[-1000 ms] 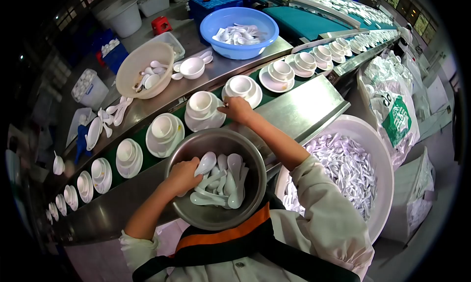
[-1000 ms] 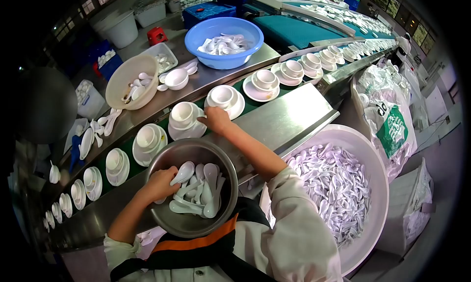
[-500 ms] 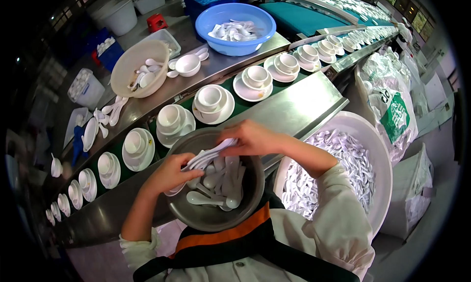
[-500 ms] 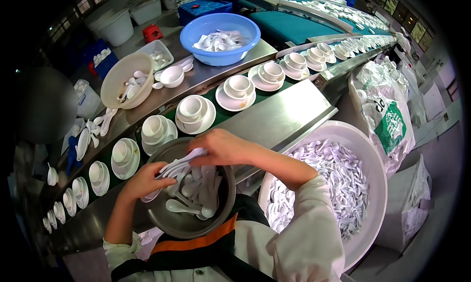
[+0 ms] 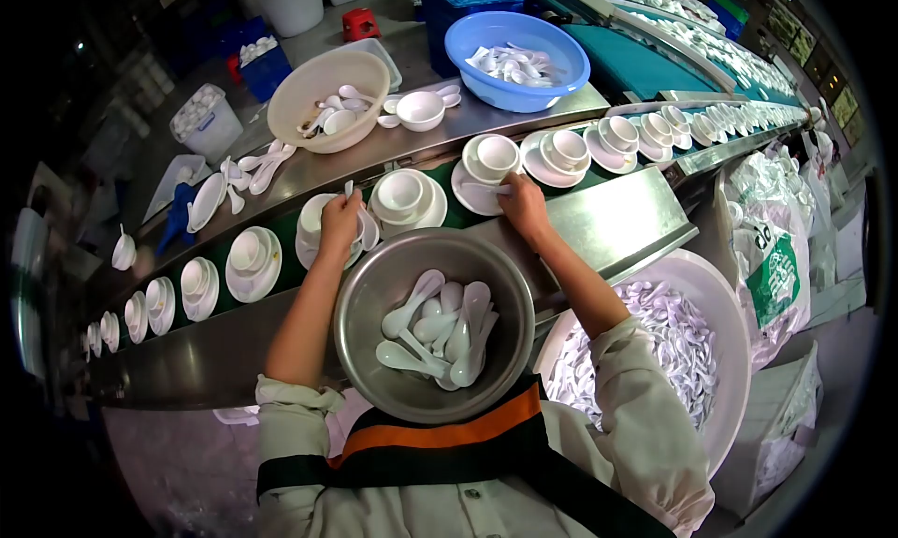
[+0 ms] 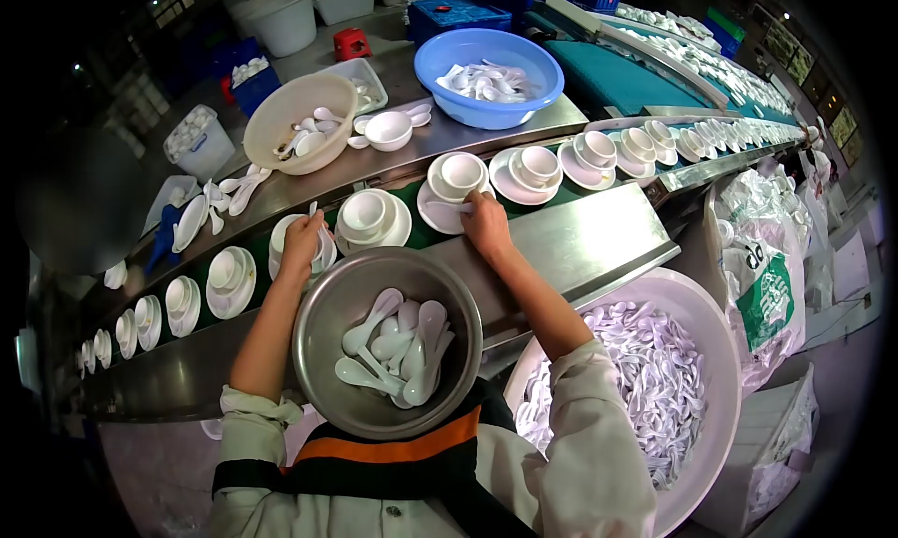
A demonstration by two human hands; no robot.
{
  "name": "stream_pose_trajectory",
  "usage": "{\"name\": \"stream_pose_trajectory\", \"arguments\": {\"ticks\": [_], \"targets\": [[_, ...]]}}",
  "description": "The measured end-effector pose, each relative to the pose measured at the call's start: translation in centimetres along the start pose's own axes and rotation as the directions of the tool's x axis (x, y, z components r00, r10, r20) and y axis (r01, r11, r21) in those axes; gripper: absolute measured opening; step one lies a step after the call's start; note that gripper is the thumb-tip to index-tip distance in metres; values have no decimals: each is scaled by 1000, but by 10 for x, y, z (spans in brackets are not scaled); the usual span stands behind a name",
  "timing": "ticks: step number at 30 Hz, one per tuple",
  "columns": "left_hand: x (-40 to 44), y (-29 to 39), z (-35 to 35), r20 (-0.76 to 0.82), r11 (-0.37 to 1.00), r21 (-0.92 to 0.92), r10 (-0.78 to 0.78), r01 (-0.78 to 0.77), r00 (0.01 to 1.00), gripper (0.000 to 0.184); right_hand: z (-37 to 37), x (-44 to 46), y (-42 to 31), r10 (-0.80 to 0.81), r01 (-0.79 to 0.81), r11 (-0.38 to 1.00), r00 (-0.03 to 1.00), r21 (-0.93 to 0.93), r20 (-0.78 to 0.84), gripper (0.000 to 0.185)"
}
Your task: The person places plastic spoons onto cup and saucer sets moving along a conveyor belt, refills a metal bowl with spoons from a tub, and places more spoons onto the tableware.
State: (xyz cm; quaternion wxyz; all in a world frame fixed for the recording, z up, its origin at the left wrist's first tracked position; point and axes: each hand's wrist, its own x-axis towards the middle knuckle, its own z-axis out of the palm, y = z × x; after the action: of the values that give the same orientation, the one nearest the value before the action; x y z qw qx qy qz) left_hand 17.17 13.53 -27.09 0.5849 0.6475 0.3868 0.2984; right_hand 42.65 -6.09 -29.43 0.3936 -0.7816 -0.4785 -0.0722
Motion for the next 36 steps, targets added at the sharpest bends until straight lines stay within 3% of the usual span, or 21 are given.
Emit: {"name": "stream_pose_trajectory", "arguments": {"ticks": [2, 4, 7, 10, 11, 13, 14, 17, 19, 20, 21, 25, 27, 28, 29, 31, 32, 33, 34, 35, 36], "targets": [[5, -16, -7, -164, 983, 183, 54, -24, 985, 23, -9, -1, -14, -17, 16, 998, 1000, 64, 23, 20], [0, -27, -14, -197, 966, 256, 87, -34, 977, 21, -16, -5, -21, -34, 27, 992, 998, 125, 51, 19], [0, -51, -26, -229, 895, 440, 184, -67, 956, 19, -34, -12, -17, -1, 13, 982, 998, 189, -63, 17], [3, -65, -28, -255, 761, 644, 309, -77, 916, 22, -30, -13, 13, 21, -32, 997, 986, -63, -163, 16], [5, -69, -30, -253, 762, 643, 309, -80, 917, 22, -26, -13, 18, 22, -34, 997, 986, -66, -164, 16], [7, -69, -31, -319, 852, 523, 157, 35, 935, 22, -22, -13, 22, -109, 79, 954, 990, -289, -90, 16], [13, -79, -38, -266, 901, 432, 82, 43, 961, 23, -18, -12, 24, -173, 137, 930, 982, -342, -77, 17], [20, -93, -56, -297, 950, 297, -3, 95, 955, 23, -14, -13, 22, -136, 128, 963, 991, -236, -16, 19], [12, -92, -76, -315, 889, 453, 85, 71, 945, 20, -34, -15, 2, -29, 39, 980, 998, -197, 54, 19], [10, -96, -88, -314, 939, 343, 104, 10, 944, 18, -44, -16, -2, -72, 68, 983, 997, -170, -20, 20], [-1, -86, -96, -328, 896, 443, 201, -37, 923, 16, -52, -15, -1, -113, 98, 984, 988, -149, -101, 20], [-25, -22, -90, -299, 927, 338, 272, -166, 915, 21, -45, -4, 52, -29, -7, 924, 996, -383, -89, 16], [-28, 19, -61, -214, 924, 194, 368, -330, 905, 22, -26, 2, 76, 21, 8, 859, 998, -511, 51, 19], [-33, 40, -43, -189, 901, 232, 411, -366, 892, 23, -19, 5, 77, 37, 2, 837, 998, -547, 60, 18], [-48, 71, -23, -118, 883, 274, 424, -381, 898, 24, -22, 7, 69, -33, 58, 834, 998, -548, 56, 20], [-59, 98, 7, 28, 934, 161, 317, -318, 948, 24, -30, 10, 36, 96, -4, 822, 987, -569, 132, 26], [-60, 104, 20, 144, 974, -2, 223, -225, 964, 24, -37, 9, 17, 48, 37, 859, 987, -511, 152, 26], [-61, 108, 33, 270, 984, -149, 138, -100, 953, 24, -45, 7, -6, -121, 134, 927, 991, -350, 57, 26], [-60, 108, 46, 328, 980, -189, 124, -63, 937, 25, -61, 5, -38, -59, 68, 996, 988, -59, 142, 29], [-57, 105, 60, 388, 975, -222, 109, -22, 915, 27, -60, 3, -47, -87, 9, 915, 980, 403, 177, 29], [-54, 100, 72, 419, 965, -262, 121, -7, 900, 27, -64, 0, -63, -32, -142, 774, 965, 618, 262, 26]]}}
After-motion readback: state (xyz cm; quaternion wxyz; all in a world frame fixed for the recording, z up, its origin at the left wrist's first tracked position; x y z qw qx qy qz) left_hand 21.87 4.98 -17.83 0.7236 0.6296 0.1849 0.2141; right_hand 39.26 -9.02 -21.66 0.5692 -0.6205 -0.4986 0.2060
